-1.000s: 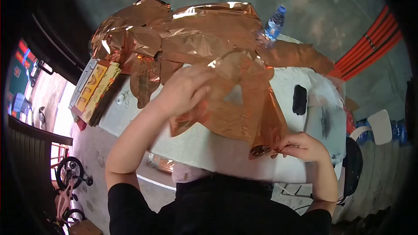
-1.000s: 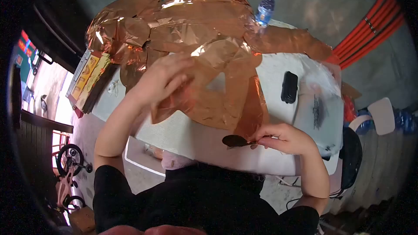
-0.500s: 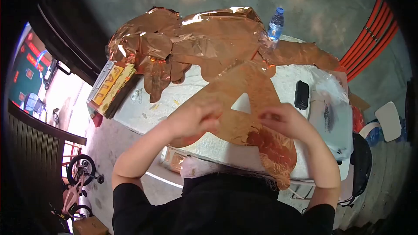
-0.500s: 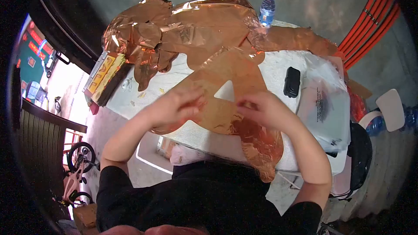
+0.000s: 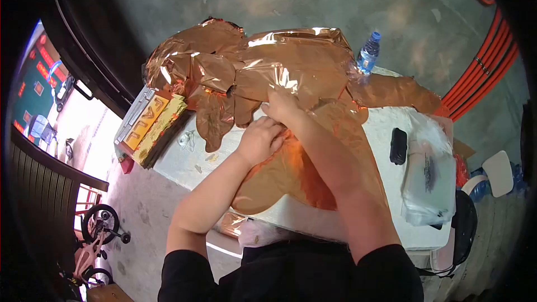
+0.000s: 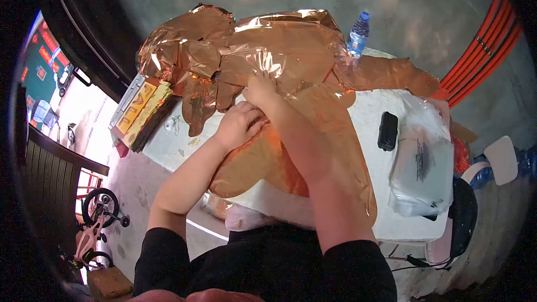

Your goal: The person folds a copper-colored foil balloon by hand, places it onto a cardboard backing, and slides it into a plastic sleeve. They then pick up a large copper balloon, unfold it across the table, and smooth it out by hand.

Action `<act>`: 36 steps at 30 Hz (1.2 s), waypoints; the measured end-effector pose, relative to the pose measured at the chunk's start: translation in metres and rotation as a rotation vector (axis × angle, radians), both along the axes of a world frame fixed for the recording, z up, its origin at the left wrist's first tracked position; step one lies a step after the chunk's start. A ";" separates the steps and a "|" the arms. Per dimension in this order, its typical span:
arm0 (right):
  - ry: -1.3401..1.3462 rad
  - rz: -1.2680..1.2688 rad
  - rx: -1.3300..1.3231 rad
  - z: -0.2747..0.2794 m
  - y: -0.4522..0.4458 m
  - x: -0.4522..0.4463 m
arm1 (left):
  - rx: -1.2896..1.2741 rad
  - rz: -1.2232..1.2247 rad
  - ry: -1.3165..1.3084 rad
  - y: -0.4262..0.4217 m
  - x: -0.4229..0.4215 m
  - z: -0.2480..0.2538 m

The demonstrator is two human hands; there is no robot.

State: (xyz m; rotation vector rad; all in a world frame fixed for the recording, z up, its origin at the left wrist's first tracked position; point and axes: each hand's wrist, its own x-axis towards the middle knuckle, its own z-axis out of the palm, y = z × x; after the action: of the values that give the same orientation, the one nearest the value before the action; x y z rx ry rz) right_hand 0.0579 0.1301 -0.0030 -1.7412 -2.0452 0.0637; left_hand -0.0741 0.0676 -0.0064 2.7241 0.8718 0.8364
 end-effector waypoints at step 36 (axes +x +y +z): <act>0.734 0.081 -0.209 -0.012 0.038 0.045 | -0.011 0.173 -0.074 0.016 0.007 0.030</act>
State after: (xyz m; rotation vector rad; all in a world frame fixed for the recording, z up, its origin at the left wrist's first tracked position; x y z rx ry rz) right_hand 0.1026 0.1679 -0.0150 -1.4373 -1.5855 0.8363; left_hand -0.0669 0.0833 0.0234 2.6180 1.1046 0.9552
